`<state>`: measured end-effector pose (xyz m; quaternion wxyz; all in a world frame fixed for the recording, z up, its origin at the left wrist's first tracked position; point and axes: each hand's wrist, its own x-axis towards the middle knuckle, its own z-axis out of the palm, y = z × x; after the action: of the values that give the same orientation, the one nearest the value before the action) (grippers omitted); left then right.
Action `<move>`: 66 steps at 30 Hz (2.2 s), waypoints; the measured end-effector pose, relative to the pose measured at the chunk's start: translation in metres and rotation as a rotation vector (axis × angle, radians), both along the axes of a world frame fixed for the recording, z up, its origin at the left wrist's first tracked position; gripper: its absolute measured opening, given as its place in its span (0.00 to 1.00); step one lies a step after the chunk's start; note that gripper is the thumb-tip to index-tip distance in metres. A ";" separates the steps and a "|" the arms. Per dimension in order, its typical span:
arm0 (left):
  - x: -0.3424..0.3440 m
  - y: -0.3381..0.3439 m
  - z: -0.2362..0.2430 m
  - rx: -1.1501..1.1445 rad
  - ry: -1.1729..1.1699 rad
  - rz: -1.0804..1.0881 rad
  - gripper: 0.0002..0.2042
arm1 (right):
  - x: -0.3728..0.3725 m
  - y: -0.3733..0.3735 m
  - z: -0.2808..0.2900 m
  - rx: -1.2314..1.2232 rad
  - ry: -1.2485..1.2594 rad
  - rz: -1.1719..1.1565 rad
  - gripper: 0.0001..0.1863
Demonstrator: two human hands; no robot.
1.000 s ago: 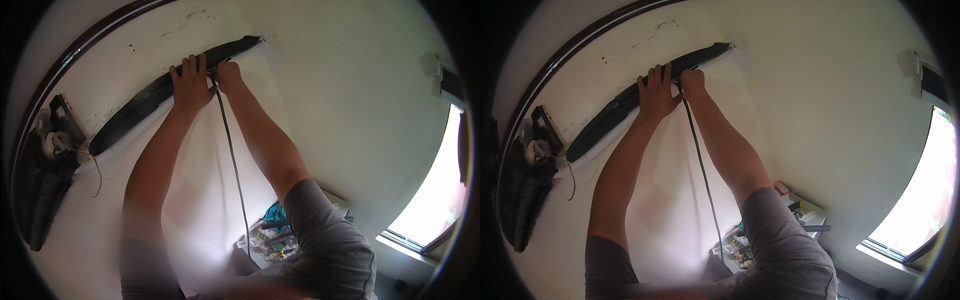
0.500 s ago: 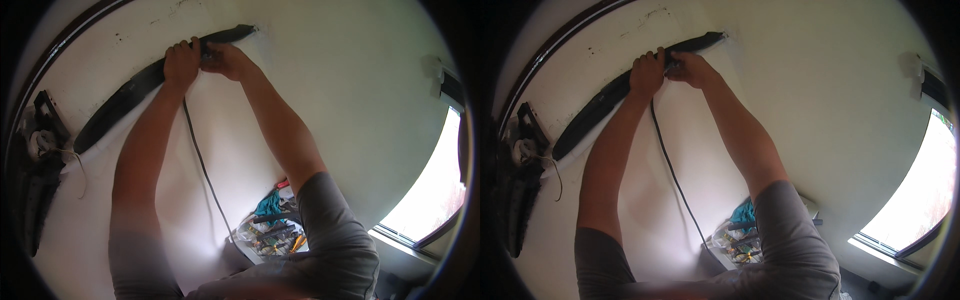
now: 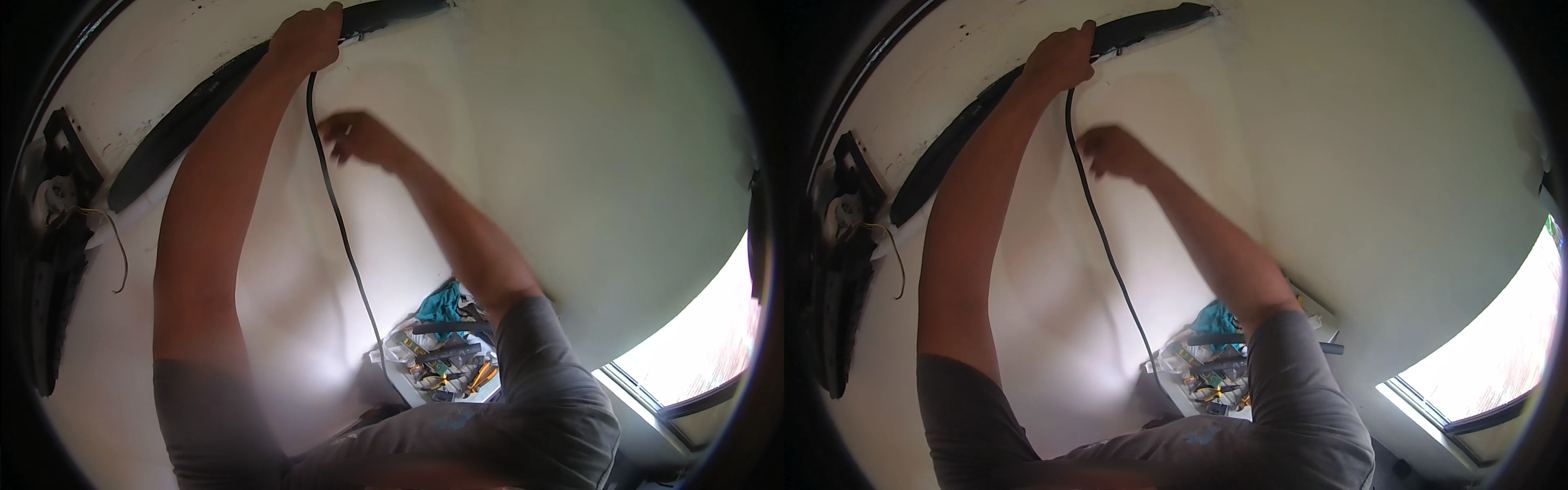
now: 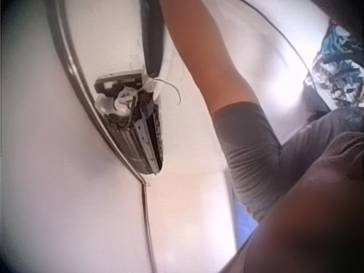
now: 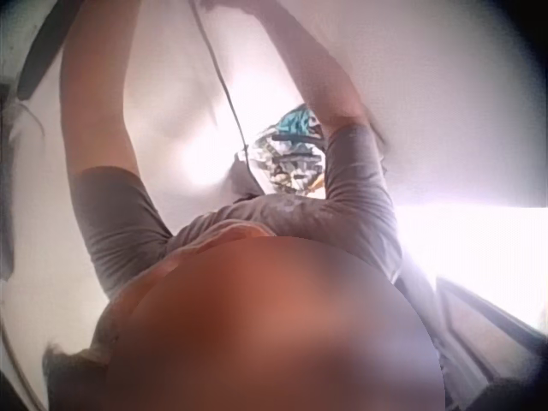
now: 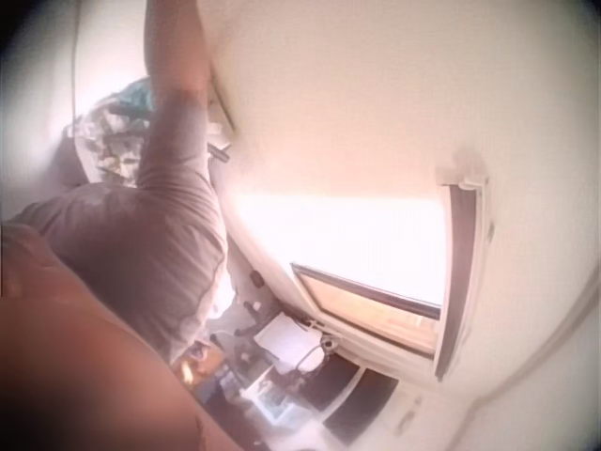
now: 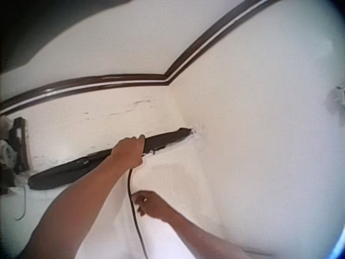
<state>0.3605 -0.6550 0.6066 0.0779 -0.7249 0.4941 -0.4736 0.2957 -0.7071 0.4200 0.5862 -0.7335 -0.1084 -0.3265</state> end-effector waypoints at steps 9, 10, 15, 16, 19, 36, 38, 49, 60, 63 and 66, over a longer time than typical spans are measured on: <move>-0.006 0.004 0.003 0.050 -0.076 0.008 0.24 | 0.065 0.105 0.048 0.256 -0.359 -0.006 0.15; -0.010 0.004 0.002 0.044 -0.102 -0.010 0.21 | 0.067 0.111 0.052 0.208 -0.423 -0.156 0.16; -0.020 0.002 0.004 0.110 0.069 0.141 0.38 | 0.066 0.118 0.042 0.486 -0.553 0.354 0.18; -0.019 0.001 0.005 0.116 0.079 0.145 0.38 | 0.065 0.115 0.038 0.458 -0.636 0.449 0.19; -0.007 -0.003 0.005 0.088 0.122 0.123 0.40 | 0.071 0.107 0.030 0.384 -0.554 0.304 0.18; -0.005 0.258 -0.169 -0.825 0.987 -0.124 0.17 | 0.074 0.113 0.057 0.751 -0.317 0.530 0.13; 0.001 0.278 -0.148 -0.735 0.439 -0.268 0.16 | 0.069 0.113 0.058 0.690 -0.285 0.455 0.13; 0.031 0.322 -0.071 -0.228 -0.386 0.039 0.40 | 0.063 0.090 0.075 0.430 -0.148 0.244 0.17; 0.041 0.326 -0.015 -0.129 0.065 0.128 0.40 | 0.059 0.096 0.069 0.371 -0.074 0.128 0.22; 0.048 0.328 -0.011 -0.111 0.080 0.072 0.40 | 0.052 0.096 0.070 0.244 0.020 0.054 0.26; 0.054 0.329 -0.011 -0.123 0.064 0.028 0.39 | 0.047 0.095 0.065 0.131 0.097 0.010 0.27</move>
<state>0.4146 -0.3257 0.5952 0.0242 -0.7499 0.4559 -0.4787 0.3425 -0.6119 0.4846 0.6392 -0.7079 -0.0617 -0.2941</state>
